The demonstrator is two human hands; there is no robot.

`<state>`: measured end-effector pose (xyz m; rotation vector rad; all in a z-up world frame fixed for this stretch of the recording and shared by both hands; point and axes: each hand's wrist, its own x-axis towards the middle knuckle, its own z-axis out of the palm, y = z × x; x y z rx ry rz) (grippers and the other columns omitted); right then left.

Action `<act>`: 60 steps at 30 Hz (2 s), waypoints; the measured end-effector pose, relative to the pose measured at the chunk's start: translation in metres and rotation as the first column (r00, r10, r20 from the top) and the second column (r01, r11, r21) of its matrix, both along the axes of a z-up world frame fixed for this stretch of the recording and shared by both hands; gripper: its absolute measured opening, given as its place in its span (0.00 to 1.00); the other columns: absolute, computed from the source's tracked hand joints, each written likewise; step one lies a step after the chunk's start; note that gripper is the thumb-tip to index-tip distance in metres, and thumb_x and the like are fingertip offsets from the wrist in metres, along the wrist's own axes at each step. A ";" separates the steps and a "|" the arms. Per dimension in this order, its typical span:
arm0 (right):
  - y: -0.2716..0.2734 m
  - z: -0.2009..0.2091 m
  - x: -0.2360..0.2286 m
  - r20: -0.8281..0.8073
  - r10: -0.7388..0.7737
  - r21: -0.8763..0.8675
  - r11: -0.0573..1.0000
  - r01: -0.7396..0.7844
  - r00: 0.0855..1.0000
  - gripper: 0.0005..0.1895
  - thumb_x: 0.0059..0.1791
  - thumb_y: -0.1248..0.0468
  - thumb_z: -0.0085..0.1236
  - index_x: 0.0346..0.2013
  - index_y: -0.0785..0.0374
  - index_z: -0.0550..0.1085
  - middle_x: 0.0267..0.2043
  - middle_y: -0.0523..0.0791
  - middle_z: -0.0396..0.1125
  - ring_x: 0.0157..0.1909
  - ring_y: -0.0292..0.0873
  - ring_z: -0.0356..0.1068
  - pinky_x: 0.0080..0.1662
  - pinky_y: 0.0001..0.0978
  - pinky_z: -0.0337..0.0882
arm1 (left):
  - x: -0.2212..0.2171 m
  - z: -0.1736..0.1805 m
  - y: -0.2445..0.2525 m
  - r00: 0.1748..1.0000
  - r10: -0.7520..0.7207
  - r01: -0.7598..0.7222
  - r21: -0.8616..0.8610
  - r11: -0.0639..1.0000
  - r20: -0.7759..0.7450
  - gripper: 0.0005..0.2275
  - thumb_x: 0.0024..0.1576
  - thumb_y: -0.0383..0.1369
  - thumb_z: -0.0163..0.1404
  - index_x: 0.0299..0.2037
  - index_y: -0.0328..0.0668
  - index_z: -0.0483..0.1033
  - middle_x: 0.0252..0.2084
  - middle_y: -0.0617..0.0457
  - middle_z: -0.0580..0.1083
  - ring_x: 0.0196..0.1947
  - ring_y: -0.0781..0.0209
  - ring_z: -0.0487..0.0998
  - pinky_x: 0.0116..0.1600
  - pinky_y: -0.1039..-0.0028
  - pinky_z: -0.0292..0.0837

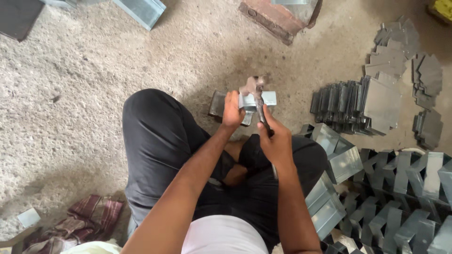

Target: The person sits on the floor and uses a hammer to strike a small metal piece placed on a brick. They repeatedly pick up metal pieces, position them, and hit them with the hammer to shape or flatten them.

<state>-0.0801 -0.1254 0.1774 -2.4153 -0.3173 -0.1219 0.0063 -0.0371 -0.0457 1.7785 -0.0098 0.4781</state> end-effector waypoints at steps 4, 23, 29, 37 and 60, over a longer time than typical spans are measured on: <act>-0.004 -0.012 -0.005 0.114 0.010 0.013 1.000 -0.012 0.993 0.29 0.51 0.70 0.60 0.68 0.59 0.68 0.34 0.52 0.69 0.33 0.47 0.69 0.39 0.35 0.70 | -0.007 -0.004 -0.001 1.000 0.001 -0.001 -0.008 1.000 0.003 0.18 0.42 0.16 0.50 0.43 0.36 0.65 0.43 0.35 0.67 0.48 0.30 0.66 0.52 0.48 0.63; -0.068 -0.138 -0.029 -0.493 -0.380 0.276 0.785 0.555 0.782 0.31 0.53 0.69 0.56 0.72 0.58 0.62 0.21 0.41 0.62 0.16 0.33 0.60 0.20 0.28 0.63 | 0.058 -0.010 0.038 0.890 -0.070 0.437 0.801 0.408 -0.450 0.17 0.63 0.30 0.49 0.57 0.71 0.77 0.77 0.52 0.51 0.77 0.41 0.45 0.72 0.28 0.35; -0.078 -0.173 -0.033 -0.463 -0.332 0.387 0.758 0.525 0.822 0.34 0.51 0.69 0.56 0.73 0.60 0.62 0.29 0.45 0.66 0.19 0.34 0.59 0.22 0.31 0.61 | 0.047 0.020 0.048 0.923 0.114 0.208 0.725 0.657 -0.368 0.36 0.52 0.41 0.58 0.72 0.58 0.54 0.76 0.43 0.48 0.75 0.35 0.45 0.67 0.30 0.40; -0.049 -0.124 -0.042 0.192 -0.125 0.209 0.974 0.084 0.973 0.28 0.53 0.68 0.60 0.68 0.68 0.66 0.56 0.59 0.71 0.54 0.53 0.75 0.53 0.39 0.73 | 0.049 0.003 0.055 0.840 0.275 0.224 0.761 0.609 -0.468 0.36 0.54 0.26 0.52 0.74 0.42 0.51 0.74 0.39 0.56 0.70 0.34 0.58 0.66 0.36 0.51; -0.053 -0.141 -0.059 0.136 -0.029 0.144 0.990 0.010 0.990 0.28 0.56 0.66 0.58 0.70 0.68 0.64 0.57 0.63 0.70 0.56 0.60 0.73 0.54 0.41 0.73 | 0.012 -0.064 0.032 1.000 0.022 -0.022 0.044 0.999 -0.002 0.23 0.49 0.17 0.45 0.58 0.32 0.64 0.46 0.30 0.73 0.49 0.26 0.75 0.52 0.54 0.72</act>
